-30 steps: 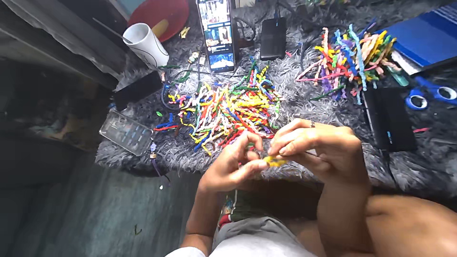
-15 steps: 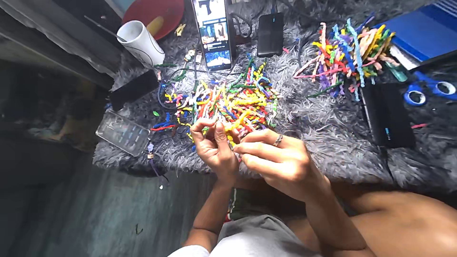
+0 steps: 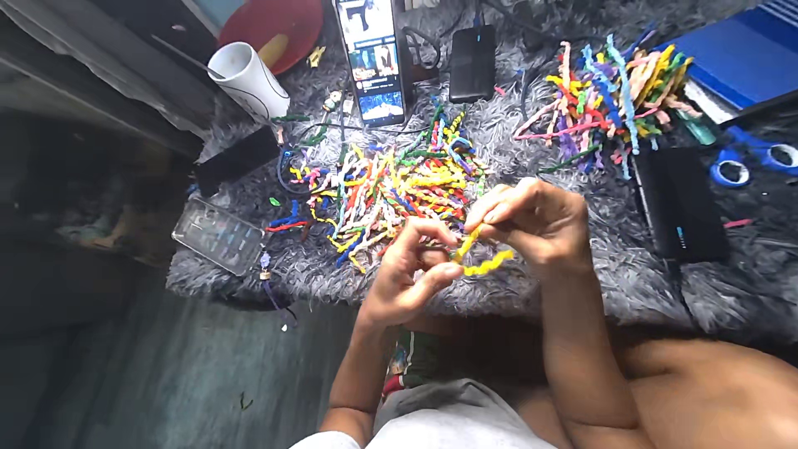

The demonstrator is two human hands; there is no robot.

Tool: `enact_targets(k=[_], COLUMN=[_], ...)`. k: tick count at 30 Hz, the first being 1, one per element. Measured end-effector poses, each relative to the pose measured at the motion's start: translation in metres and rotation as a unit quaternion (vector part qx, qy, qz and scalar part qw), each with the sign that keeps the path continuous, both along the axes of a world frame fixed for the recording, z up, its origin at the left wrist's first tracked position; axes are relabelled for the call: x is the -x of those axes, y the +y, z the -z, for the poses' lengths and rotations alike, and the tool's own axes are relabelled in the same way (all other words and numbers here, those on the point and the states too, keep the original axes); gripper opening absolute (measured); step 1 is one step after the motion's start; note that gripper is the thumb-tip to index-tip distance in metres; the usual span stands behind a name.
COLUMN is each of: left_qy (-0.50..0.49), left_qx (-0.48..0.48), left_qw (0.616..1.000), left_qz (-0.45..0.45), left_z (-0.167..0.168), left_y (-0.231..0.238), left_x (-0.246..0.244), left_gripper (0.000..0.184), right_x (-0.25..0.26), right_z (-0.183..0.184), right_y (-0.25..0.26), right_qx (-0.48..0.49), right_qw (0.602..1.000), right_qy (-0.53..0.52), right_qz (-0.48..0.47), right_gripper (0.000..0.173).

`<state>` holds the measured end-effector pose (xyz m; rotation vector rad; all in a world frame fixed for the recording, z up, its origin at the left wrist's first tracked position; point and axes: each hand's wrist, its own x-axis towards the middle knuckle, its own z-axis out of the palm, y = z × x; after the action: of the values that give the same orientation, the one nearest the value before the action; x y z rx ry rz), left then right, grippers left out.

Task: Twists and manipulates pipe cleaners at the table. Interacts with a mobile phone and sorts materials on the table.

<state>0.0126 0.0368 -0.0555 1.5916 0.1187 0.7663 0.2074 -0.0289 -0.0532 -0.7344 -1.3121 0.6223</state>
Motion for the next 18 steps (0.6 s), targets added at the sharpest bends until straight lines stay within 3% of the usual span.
enact_targets(k=[2,5,10,18], left_qy=[0.077,0.141,0.001,-0.081], left_qx=[-0.038,-0.067,0.103,0.122], left_qw=[0.996,0.988,0.990,0.927], left_qz=[0.040,-0.007,-0.099,-0.344], left_z=[-0.002,-0.006,-0.003,0.001], left_y=[0.006,0.009,0.001,-0.001], left_x=[0.005,0.011,0.002,-0.024], left_gripper=[0.023,0.022,0.018,0.022], right_x=[0.000,0.008,0.011,0.025], right_z=[-0.010,-0.027,-0.034,-0.029], right_y=[-0.010,-0.022,-0.030,-0.024], right_qx=[-0.015,-0.032,-0.036,-0.058], right_qw=[0.993,0.961,0.947,0.920], right_qy=[-0.107,-0.238,-0.268,-0.328], right_qz=[0.054,0.135,0.175,0.204], right_gripper=[0.004,0.012,0.017,0.018])
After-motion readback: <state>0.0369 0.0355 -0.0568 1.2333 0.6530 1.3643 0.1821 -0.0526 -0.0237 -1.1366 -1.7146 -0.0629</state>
